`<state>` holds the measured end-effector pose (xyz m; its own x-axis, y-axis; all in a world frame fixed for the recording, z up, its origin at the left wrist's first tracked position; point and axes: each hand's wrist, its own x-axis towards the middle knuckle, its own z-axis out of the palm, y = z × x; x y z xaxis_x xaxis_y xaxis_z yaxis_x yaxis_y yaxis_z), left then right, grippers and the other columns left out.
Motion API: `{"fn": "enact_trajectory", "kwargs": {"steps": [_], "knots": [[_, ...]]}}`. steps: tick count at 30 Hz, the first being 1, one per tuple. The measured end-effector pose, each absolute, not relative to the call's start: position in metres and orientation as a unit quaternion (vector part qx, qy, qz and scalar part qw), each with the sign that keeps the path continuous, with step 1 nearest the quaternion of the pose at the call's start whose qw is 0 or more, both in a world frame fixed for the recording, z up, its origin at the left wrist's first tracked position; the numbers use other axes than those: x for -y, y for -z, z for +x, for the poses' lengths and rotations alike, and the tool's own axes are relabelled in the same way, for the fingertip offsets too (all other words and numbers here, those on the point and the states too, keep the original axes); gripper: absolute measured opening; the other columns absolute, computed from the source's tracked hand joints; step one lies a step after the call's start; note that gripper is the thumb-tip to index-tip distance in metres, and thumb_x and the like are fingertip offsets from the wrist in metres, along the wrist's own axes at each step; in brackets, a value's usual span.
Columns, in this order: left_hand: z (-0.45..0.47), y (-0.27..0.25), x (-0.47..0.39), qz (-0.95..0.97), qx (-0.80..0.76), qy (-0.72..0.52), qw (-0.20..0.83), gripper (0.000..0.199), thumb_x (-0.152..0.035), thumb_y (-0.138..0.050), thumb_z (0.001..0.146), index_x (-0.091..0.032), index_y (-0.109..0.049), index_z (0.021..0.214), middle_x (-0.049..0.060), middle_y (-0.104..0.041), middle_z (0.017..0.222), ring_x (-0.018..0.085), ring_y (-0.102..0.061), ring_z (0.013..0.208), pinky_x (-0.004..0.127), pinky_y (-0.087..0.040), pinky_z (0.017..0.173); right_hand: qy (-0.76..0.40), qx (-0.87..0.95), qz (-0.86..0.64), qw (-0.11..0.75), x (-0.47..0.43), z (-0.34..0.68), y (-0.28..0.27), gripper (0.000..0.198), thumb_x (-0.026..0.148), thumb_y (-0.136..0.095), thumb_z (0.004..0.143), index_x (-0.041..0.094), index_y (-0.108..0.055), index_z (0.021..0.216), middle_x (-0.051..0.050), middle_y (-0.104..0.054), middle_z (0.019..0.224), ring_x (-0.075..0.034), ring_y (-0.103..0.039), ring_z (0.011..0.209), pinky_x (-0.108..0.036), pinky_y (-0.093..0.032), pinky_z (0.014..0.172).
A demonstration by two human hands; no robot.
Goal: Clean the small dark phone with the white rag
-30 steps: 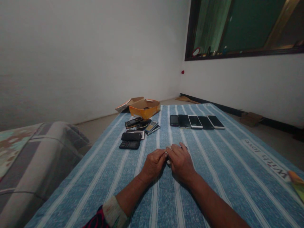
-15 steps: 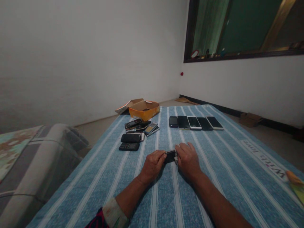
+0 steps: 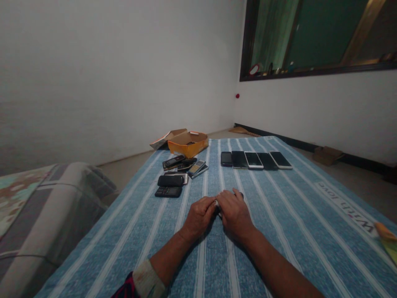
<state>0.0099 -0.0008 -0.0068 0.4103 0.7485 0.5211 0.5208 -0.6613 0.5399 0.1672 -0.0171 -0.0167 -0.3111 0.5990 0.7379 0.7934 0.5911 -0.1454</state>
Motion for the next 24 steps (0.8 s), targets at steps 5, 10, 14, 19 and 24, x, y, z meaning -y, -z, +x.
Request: {"fn": "enact_trajectory", "kwargs": {"steps": [5,10,14,19,24], "knots": [[0.011,0.006,0.001,0.826,-0.392,-0.382,0.133,0.028,-0.026,-0.042,0.096,-0.014,-0.067,0.094,0.008,-0.071,0.082,0.019,-0.067,0.078,0.028,-0.053,0.072,0.123,0.794,-0.451,0.390,0.015,0.175,0.016,0.024,0.005,-0.045,0.084,0.016,-0.060,0.100,-0.010,-0.068,0.099,-0.025,-0.057,0.102,-0.045,-0.030,0.103],[0.011,0.002,0.003,0.824,-0.400,-0.373,0.149,0.027,-0.027,-0.042,0.096,-0.016,-0.067,0.093,0.006,-0.071,0.080,0.017,-0.067,0.074,0.027,-0.052,0.070,0.107,0.788,-0.481,0.369,0.015,0.178,0.013,0.021,0.005,-0.045,0.082,0.017,-0.058,0.092,-0.007,-0.065,0.089,-0.023,-0.055,0.095,-0.043,-0.030,0.102],[0.011,0.004,0.002,0.822,-0.396,-0.378,0.157,0.027,-0.027,-0.043,0.096,-0.015,-0.067,0.096,0.007,-0.072,0.083,0.018,-0.067,0.077,0.029,-0.053,0.072,0.110,0.786,-0.489,0.363,0.017,0.177,0.011,0.019,0.005,-0.045,0.082,0.018,-0.057,0.089,-0.006,-0.063,0.084,-0.023,-0.054,0.089,-0.041,-0.031,0.100],[0.008,0.009,0.000,0.829,-0.380,-0.377,0.160,0.026,-0.026,-0.045,0.094,-0.013,-0.066,0.103,0.009,-0.072,0.088,0.020,-0.068,0.082,0.030,-0.054,0.075,0.116,0.785,-0.484,0.370,0.017,0.176,0.012,0.020,0.006,-0.045,0.083,0.018,-0.057,0.092,-0.006,-0.064,0.088,-0.023,-0.054,0.091,-0.041,-0.030,0.099],[0.008,0.012,-0.001,0.830,-0.376,-0.385,0.146,0.027,-0.025,-0.044,0.094,-0.013,-0.065,0.106,0.009,-0.072,0.087,0.019,-0.068,0.080,0.031,-0.055,0.074,0.118,0.789,-0.477,0.369,0.017,0.173,0.015,0.019,0.007,-0.045,0.084,0.017,-0.058,0.094,-0.007,-0.064,0.091,-0.023,-0.054,0.094,-0.043,-0.028,0.102]]}}
